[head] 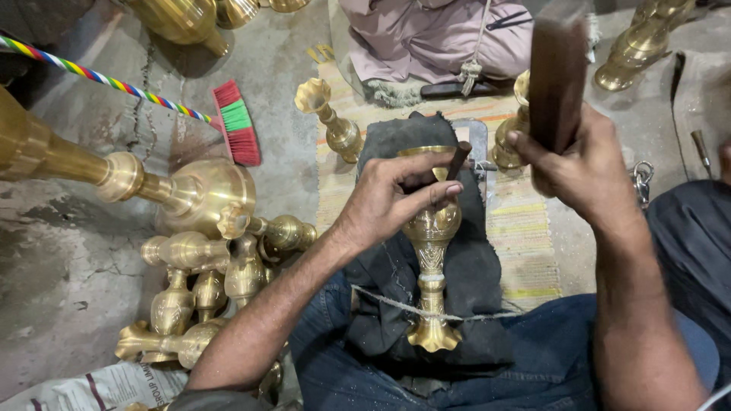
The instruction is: The person sits cross-legged on the floor holding a chisel against a brass vase resting on a cloth pad, and repeatedly strikes the chisel with a wooden mallet to carve decorative patterns into the metal, repositioning the chisel around the vase surface as they work.
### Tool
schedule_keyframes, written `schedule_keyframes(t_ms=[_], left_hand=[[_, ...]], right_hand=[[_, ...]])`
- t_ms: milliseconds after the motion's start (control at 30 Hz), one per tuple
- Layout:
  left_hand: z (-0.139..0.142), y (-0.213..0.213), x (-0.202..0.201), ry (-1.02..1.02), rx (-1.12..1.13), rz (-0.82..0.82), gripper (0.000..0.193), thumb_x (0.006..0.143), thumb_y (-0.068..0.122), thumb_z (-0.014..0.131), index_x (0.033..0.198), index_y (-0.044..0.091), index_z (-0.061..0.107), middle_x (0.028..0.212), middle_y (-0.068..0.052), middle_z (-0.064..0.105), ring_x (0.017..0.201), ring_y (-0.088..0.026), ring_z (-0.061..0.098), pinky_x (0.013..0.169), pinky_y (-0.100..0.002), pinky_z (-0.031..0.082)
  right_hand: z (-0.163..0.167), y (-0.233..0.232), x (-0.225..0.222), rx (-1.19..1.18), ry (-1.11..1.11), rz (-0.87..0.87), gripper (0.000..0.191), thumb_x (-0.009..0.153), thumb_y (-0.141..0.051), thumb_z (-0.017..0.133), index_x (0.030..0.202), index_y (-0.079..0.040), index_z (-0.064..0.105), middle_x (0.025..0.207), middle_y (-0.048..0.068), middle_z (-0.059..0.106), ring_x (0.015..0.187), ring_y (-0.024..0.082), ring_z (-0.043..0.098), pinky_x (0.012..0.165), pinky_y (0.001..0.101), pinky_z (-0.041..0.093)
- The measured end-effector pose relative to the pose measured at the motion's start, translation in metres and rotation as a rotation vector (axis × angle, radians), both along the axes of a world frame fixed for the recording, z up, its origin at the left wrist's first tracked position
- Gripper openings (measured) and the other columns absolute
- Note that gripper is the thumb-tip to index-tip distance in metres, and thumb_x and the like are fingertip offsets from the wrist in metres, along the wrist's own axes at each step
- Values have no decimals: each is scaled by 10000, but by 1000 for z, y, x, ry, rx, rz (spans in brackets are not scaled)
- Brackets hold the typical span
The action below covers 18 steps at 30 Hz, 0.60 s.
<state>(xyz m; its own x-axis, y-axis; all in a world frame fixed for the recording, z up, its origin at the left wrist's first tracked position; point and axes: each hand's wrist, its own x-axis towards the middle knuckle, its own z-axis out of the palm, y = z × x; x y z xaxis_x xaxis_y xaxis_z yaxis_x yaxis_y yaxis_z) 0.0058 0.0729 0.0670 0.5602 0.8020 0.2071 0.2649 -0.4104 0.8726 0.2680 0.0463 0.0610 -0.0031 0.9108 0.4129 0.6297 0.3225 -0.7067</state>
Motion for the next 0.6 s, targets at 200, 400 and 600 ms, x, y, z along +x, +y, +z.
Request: schedule_keyframes(t_ms=[200, 400, 600], left_hand=[[-1, 2, -1, -4, 74, -29, 405, 962, 213, 777, 1293, -4, 689, 993, -93, 808, 850, -77, 753, 739, -253, 621], [1, 6, 0, 25, 14, -35, 406, 953, 238, 767, 1275, 4, 693, 919, -70, 808, 809, -60, 757, 706, -249, 622], [5, 4, 0, 26, -9, -36, 384, 952, 225, 768, 1257, 0, 705, 891, -60, 806, 787, -60, 745, 688, -254, 607]], right_hand=[[-8, 1, 5, -51, -42, -40, 361, 952, -109, 748, 1291, -45, 644, 1067, 152, 735, 940, 264, 724, 817, 404, 596], [-10, -1, 12, -99, -124, -73, 393, 934, -92, 755, 1315, -72, 657, 1057, 142, 739, 936, 239, 728, 814, 399, 594], [2, -3, 7, -256, -185, -137, 320, 942, -107, 785, 1232, -35, 669, 958, 202, 714, 816, 334, 676, 724, 482, 537]])
